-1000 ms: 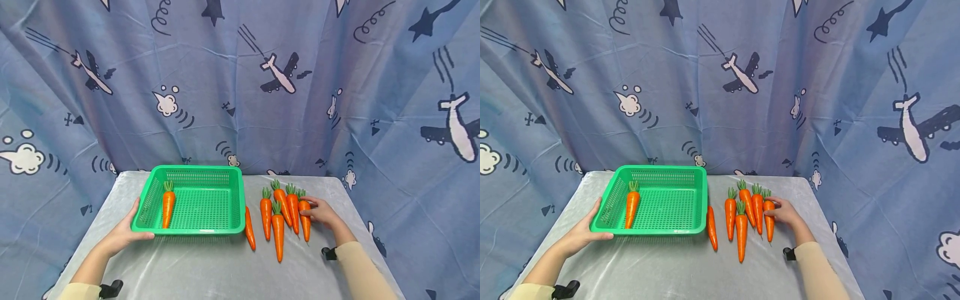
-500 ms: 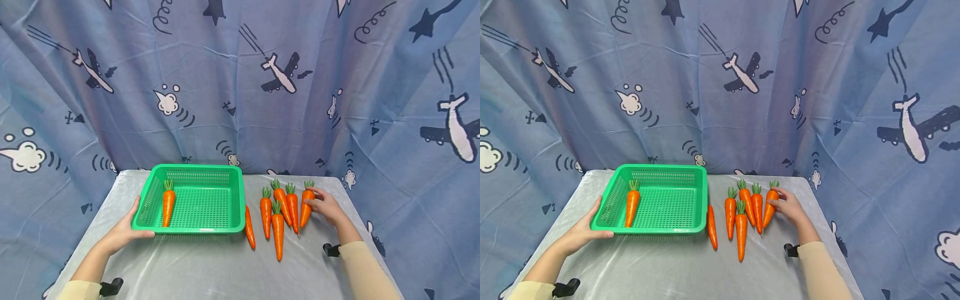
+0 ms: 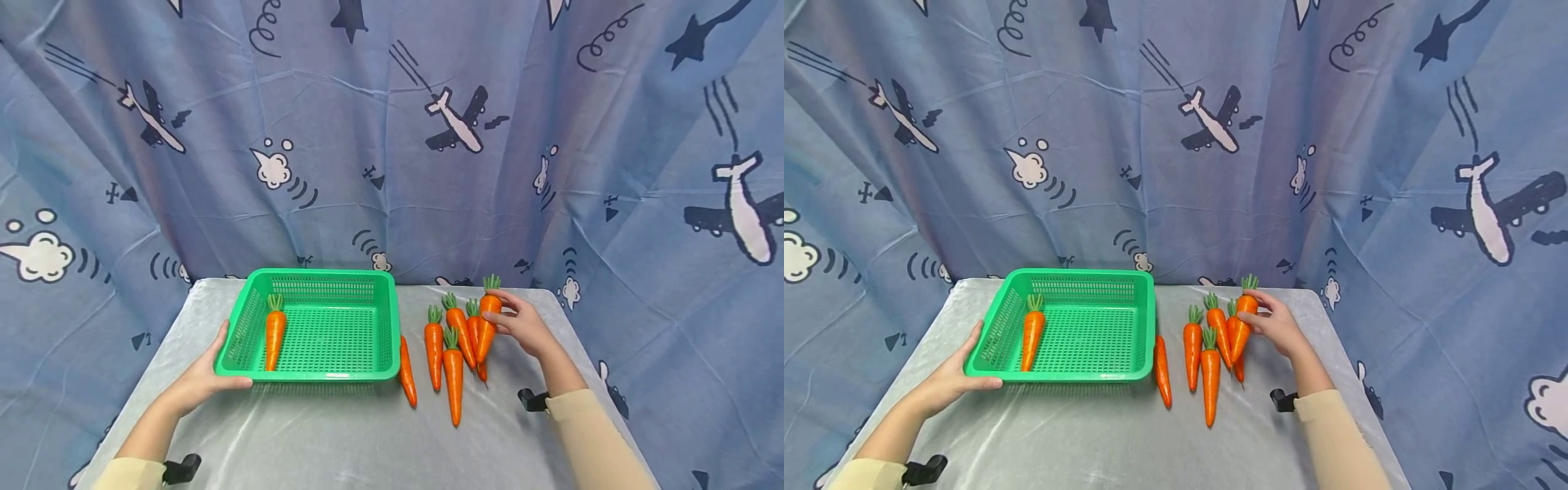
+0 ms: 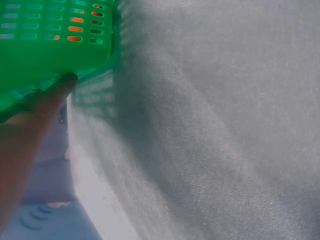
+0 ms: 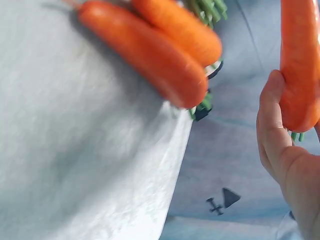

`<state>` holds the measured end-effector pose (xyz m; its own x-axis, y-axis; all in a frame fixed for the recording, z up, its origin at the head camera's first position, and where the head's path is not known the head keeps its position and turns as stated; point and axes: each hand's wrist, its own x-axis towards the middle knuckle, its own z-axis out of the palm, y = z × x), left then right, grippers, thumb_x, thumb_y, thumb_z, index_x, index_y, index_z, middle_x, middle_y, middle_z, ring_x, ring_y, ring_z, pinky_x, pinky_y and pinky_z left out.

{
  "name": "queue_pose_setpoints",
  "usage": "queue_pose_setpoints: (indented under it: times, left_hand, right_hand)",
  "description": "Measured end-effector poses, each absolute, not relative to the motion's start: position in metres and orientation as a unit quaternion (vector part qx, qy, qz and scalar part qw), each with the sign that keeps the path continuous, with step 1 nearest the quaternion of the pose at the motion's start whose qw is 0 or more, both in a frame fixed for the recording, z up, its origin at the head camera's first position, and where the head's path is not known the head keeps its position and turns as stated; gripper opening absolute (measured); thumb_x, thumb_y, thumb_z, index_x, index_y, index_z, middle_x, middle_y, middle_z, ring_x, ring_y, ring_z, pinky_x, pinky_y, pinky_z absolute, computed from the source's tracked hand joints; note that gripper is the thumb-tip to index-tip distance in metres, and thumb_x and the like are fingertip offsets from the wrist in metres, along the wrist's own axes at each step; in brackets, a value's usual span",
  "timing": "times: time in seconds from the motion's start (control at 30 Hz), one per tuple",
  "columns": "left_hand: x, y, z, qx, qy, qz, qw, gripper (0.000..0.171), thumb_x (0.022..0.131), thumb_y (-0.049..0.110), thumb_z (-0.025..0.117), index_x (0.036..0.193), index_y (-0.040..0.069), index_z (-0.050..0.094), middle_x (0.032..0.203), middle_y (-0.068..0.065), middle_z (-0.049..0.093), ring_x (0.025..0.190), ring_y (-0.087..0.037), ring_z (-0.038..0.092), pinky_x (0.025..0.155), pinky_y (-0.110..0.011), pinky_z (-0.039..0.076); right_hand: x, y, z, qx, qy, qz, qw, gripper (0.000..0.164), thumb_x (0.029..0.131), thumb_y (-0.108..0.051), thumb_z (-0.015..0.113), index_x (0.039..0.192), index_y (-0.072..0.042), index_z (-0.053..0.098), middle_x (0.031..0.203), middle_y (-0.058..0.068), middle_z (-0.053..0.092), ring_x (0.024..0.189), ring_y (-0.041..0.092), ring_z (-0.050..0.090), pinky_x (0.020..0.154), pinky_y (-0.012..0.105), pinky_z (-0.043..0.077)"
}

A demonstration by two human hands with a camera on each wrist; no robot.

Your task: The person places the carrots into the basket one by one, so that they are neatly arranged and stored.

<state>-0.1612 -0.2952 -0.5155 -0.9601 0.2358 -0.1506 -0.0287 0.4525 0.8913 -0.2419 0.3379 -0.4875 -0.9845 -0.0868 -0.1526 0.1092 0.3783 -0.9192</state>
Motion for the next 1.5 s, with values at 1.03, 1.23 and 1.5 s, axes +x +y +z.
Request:
queue_pose_setpoints:
  times: [1.03,1.23,1.5]
  left_hand:
    - [-0.162,-0.295,-0.516,0.061,0.839,0.527,0.119,0.133,0.079,0.013,0.085,0.159,0.033,-0.018,0.168,-0.023,-0.009,0.149,-0.048,0.006,0.114,-0.07,0.014]
    - [-0.162,-0.294,-0.517,0.059,0.838,0.528,0.126,0.132,0.08,0.014,0.085,0.159,0.033,-0.018,0.168,-0.022,-0.01,0.149,-0.048,0.004,0.114,-0.071,0.014]
    - [-0.161,-0.296,-0.518,0.06,0.836,0.53,0.126,0.132,0.08,0.013,0.085,0.159,0.034,-0.018,0.168,-0.019,-0.014,0.15,-0.048,-0.001,0.113,-0.072,0.012]
  right_hand:
    - [-0.262,0.239,-0.446,-0.089,0.805,-0.58,0.093,0.058,0.094,-0.028,0.073,0.148,-0.022,0.052,0.144,0.018,0.048,0.108,0.027,0.062,0.084,0.041,0.059]
    - [-0.265,0.215,-0.441,-0.108,0.791,-0.595,0.089,0.056,0.094,-0.022,0.074,0.146,-0.021,0.054,0.139,0.016,0.052,0.105,0.025,0.065,0.082,0.041,0.06]
    - [-0.271,0.186,-0.437,-0.132,0.777,-0.606,0.108,0.057,0.094,-0.02,0.074,0.147,-0.019,0.052,0.141,0.016,0.054,0.114,0.032,0.064,0.085,0.048,0.059]
